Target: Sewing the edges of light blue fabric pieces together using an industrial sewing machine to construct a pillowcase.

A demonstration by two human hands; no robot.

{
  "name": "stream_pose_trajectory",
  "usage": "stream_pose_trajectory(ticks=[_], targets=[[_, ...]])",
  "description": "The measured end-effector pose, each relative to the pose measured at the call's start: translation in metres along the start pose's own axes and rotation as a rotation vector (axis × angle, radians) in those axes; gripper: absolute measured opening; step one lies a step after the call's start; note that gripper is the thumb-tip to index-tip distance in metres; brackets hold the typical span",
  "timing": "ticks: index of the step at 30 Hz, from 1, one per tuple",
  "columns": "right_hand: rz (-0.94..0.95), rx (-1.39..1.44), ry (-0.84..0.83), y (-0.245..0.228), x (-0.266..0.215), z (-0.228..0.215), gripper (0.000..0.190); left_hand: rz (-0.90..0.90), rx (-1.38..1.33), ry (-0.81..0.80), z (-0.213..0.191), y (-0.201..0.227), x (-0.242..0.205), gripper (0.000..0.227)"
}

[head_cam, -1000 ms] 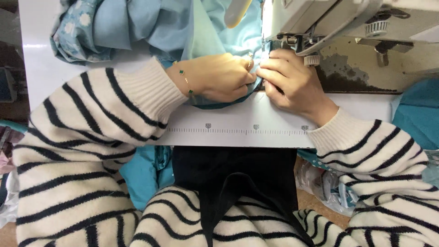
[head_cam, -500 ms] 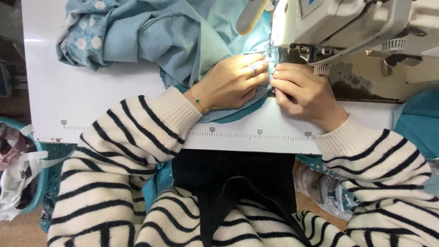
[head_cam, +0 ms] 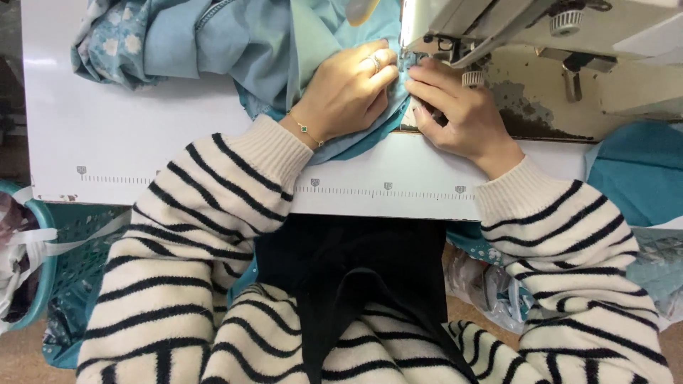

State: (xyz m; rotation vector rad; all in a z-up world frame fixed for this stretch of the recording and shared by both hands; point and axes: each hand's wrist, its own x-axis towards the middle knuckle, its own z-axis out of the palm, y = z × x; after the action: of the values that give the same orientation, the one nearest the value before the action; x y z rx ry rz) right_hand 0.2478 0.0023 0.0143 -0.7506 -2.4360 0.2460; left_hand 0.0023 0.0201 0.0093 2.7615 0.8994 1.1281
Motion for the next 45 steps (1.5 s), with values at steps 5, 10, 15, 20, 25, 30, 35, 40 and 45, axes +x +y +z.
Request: stream_pose_trajectory(ticks=[5,10,15,20,25,30,35,40,45], targets=[[-0.098,0.032,0.111,-0.024,0.013,-0.007,0.012,0.035,0.042,-0.022,-0.015,0.020,-0.006,0.020],[-0.316,0.017,0.127,-0.052,0.020,0.001,0.014,-0.131,0.261,-0.218,-0.014,0.029,-0.025,0.019],[-0.259,-0.018,0.145,-0.056,0.024,0.002,0.011,-0.169,0.077,-0.316,0.002,-0.006,-0.024,0.033],[-0.284,-0.108,0.191,-0.058,0.021,0.012,0.021,-0.389,-0.201,-0.470,0.020,-0.041,-0.019,0.048],[-0.233,-0.037,-0.012,-0.066,0.023,0.027,0.039,-0.448,-0.201,-0.345,0.008,-0.022,-0.005,0.041],[-0.206,0.007,-0.121,-0.070,0.013,0.039,0.045,0.007,0.300,-0.129,0.007,-0.005,-0.001,0.018],[-0.173,-0.048,-0.133,-0.072,0.010,0.038,0.048,0.317,0.310,-0.058,0.010,-0.008,-0.005,0.031],[-0.211,-0.005,-0.107,-0.071,0.011,0.038,0.047,0.310,0.258,-0.104,0.016,-0.015,-0.010,0.020],[-0.032,0.143,0.189,-0.034,-0.019,0.046,0.019,0.227,0.018,-0.301,-0.003,-0.012,-0.008,0.015]])
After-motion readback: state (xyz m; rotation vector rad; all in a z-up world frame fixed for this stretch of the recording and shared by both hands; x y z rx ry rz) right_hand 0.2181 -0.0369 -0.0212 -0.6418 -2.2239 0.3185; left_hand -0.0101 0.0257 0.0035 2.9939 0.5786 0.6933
